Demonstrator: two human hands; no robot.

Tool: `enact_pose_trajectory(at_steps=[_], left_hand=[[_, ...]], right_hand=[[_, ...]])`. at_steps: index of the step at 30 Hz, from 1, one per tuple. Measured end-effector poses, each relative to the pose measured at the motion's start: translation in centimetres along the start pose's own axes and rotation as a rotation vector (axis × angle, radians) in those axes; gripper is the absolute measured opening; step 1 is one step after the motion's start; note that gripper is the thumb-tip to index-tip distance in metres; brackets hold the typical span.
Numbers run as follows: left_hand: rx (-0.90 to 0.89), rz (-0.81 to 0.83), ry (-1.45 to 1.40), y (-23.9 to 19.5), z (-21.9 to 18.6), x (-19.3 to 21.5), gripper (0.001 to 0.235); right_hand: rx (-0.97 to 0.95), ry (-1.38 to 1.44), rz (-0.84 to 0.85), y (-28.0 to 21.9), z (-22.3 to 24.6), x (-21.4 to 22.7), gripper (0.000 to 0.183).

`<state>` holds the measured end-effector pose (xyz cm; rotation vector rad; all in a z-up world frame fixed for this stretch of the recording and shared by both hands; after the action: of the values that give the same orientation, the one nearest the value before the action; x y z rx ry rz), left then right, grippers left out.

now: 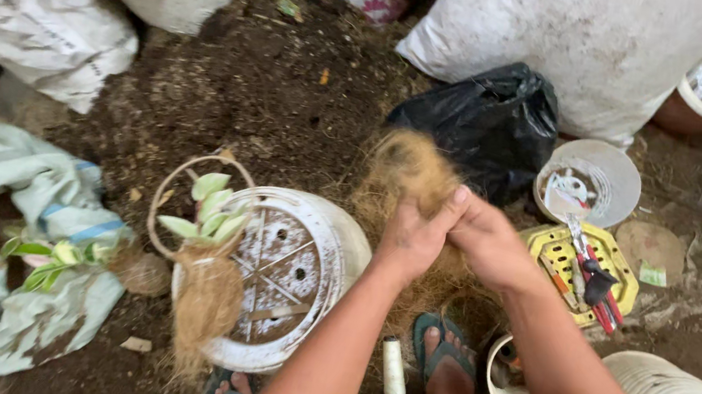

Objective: The person arranges a small plant into a hanging basket by wrapping coconut coir around its base and securing it with twine. They adjust the plant and coir repeatedly to ensure it is firmly attached to the basket.

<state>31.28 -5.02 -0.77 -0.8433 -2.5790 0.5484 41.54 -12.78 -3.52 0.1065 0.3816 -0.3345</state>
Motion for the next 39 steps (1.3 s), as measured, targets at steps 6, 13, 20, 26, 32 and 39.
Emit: enact_pose_trajectory(at_steps=[6, 13, 20, 26, 32, 39], left_hand=[[0.159, -0.186, -0.628, -0.8, -0.8, 4.7, 0.064], [0.249, -0.120, -1.249, -3.1, -0.4, 9.6, 0.062], [-0.360, -0.590, 0.119, -11.0, -5.1, 15.5, 0.089], [-0.581, -0.141, 0.954, -18.1, -3.6, 11.8, 0.097], [-0.443, -0.086, 0.862, -18.5, -1.1, 12.6, 0.046], [-0.460, -0.035, 0.884, -17.7, 0.3, 12.6, 0.011]], right_hand=[[0.275, -1.042, 0.246, -0.5, 2.1, -7.2, 0.018], [0.221, -1.263, 0.362, -2.7, 3.4, -10.4, 0.021], [0.058, -1.127, 0.416, -3.4, 9.5, -10.6, 0.027], [0.119, -1.180, 0.591, -5.3, 10.3, -16.3, 0.025], [0.028, -0.823, 0.407, -7.3, 11.5, -15.0, 0.015], [0.236, -0.975, 0.399, -7.7, 11.1, -14.7, 0.013]])
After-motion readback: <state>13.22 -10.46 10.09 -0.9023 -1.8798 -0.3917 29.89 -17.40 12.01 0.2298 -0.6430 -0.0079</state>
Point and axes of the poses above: each hand's wrist, its own y-axis towards the middle knuckle, its own x-axis out of the back of the hand, z = x × y, the point moved 4 cm from there along y, towards the middle knuckle, and after that the axes turned 14 degrees about x, right-handed, at the moved point
